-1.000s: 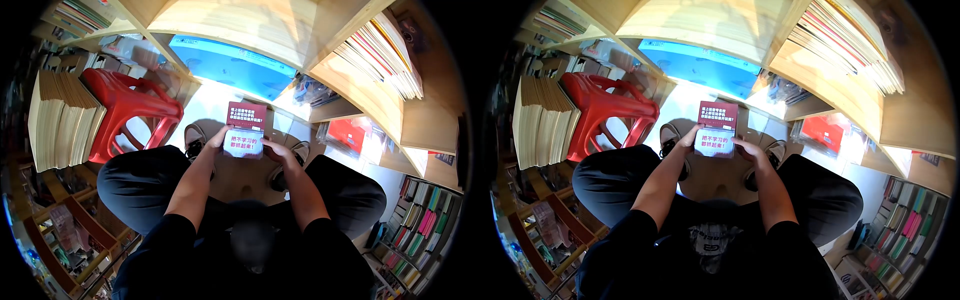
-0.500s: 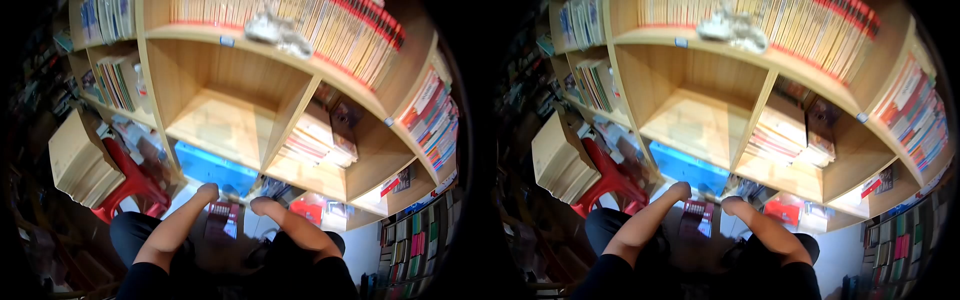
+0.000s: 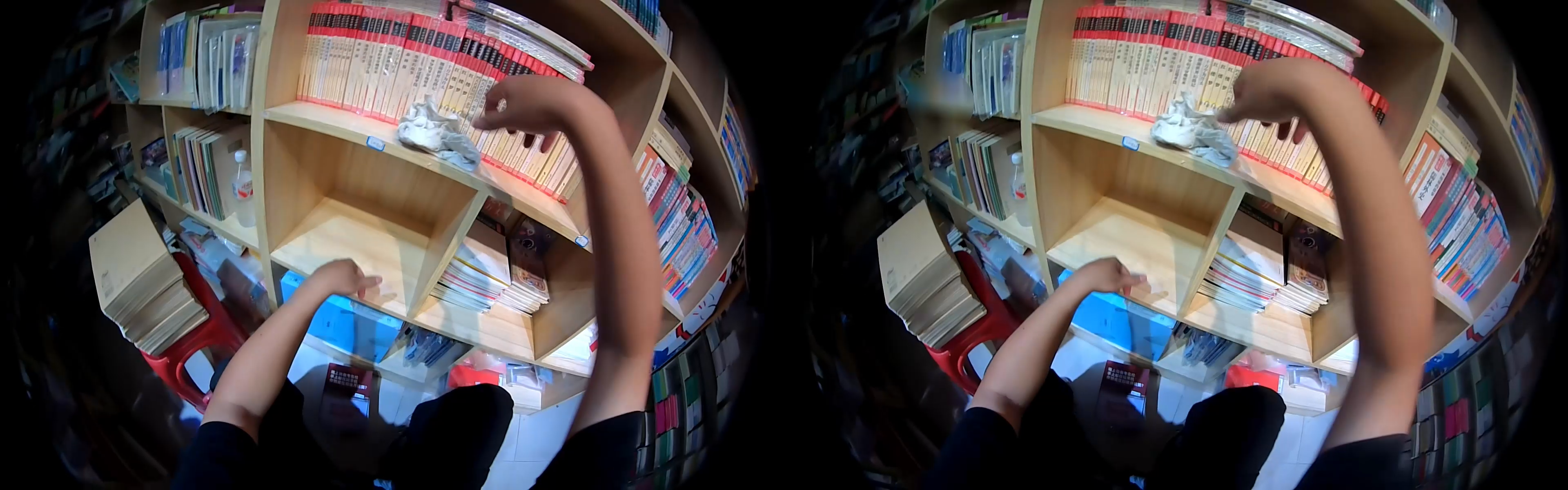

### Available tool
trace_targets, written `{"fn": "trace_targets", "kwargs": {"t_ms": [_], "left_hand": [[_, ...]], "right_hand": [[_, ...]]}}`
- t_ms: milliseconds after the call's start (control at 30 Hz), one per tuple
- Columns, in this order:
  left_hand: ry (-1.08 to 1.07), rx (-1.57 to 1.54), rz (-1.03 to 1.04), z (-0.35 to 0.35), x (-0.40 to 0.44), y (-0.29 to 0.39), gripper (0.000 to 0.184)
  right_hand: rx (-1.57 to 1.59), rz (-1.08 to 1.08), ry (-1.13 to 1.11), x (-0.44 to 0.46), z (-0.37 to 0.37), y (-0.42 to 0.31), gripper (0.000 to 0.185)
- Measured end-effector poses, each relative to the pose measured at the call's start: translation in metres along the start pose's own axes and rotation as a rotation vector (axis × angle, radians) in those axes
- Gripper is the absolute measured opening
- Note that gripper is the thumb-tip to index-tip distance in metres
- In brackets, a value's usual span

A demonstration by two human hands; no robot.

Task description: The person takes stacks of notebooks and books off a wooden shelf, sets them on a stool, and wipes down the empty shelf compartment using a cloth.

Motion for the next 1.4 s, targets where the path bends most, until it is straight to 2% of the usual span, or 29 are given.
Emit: {"fn": "trace_targets", "kwargs": {"t_ms": [67,133,200,233,300,367,400,467,500,600,667,733,800,900,1000,1067,1100,1167,1200,1267,1400], "left_hand": [[0.048,-0.097,-0.05,-0.016,-0.005,-0.001,0.062],[0.103,-0.178,-0.049,-0.018,-0.009,-0.007,0.061],[0.177,-0.252,-0.037,-0.028,-0.015,-0.014,0.06],[0.168,-0.294,-0.075,-0.03,-0.018,-0.02,0.058],[0.163,-0.35,-0.122,-0.032,-0.023,-0.039,0.056],[0.372,-0.375,-0.102,-0.049,-0.028,-0.073,0.054],[0.375,-0.379,-0.11,-0.057,-0.033,-0.086,0.054],[0.645,-0.34,-0.151,-0.085,-0.049,-0.11,0.047],[0.868,-0.237,-0.156,-0.099,-0.057,-0.116,0.044],[1.441,0.082,-0.201,-0.121,-0.095,-0.105,0.053],[1.497,0.031,-0.037,-0.129,-0.09,-0.119,0.058],[1.574,0.034,0.09,-0.141,-0.092,-0.105,0.06],[1.598,0.084,0.163,-0.157,-0.09,-0.086,0.064],[1.578,0.125,0.25,-0.179,-0.073,-0.071,0.069],[1.559,-0.032,0.262,-0.185,-0.058,-0.079,0.071],[1.57,-0.021,0.174,-0.193,-0.053,-0.087,0.071],[1.59,-0.03,0.118,-0.199,-0.056,-0.085,0.071],[1.68,-0.048,0.09,-0.208,-0.046,-0.089,0.07],[1.674,-0.057,0.098,-0.209,-0.041,-0.088,0.07],[1.701,-0.121,-0.019,-0.207,-0.042,-0.085,0.063],[1.648,-0.124,-0.024,-0.211,-0.043,-0.086,0.063]], "right_hand": [[0.135,0.013,0.09,0.025,0.018,-0.015,0.068],[0.079,-0.051,0.09,0.057,0.047,-0.034,0.06],[0.032,-0.081,0.449,0.062,0.073,-0.046,0.051],[0.075,-0.101,0.564,0.067,0.079,-0.049,0.039],[0.077,-0.102,0.592,0.082,0.083,-0.046,0.034],[0.045,-0.048,0.602,0.085,0.077,-0.047,0.023],[0.047,-0.057,0.599,0.083,0.073,-0.048,0.023],[0.101,-0.123,0.677,0.071,0.063,-0.055,0.02],[0.1,-0.137,0.669,0.058,0.059,-0.065,0.02],[0.22,-0.307,0.693,0.022,0.08,-0.111,0.022],[0.168,-0.504,0.608,0.018,0.115,-0.148,0.021],[0.163,-0.507,0.382,0.052,0.172,-0.18,0.019],[0.118,-0.569,0.333,0.099,0.242,-0.2,0.012],[0.272,-0.53,0.277,0.175,0.341,-0.217,0.015],[0.372,-0.543,0.261,0.185,0.361,-0.242,0.016],[0.447,-0.598,0.276,0.191,0.366,-0.261,0.029],[0.449,-0.588,0.27,0.187,0.366,-0.269,0.029],[0.667,-0.588,0.307,0.178,0.35,-0.279,0.046],[0.726,-0.634,0.213,0.176,0.348,-0.282,0.057],[0.618,-0.663,0.318,0.189,0.365,-0.292,0.056],[0.52,-0.564,0.271,0.203,0.376,-0.303,0.053]]}}
Point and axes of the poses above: each hand's wrist, its own x-axis towards the middle knuckle, its own z-axis out of the palm, y = z × x, the point moved 5 cm from there along x, towards the middle knuckle, and after that the axes turned 8 degrees about -y, right-handed, at the moved point
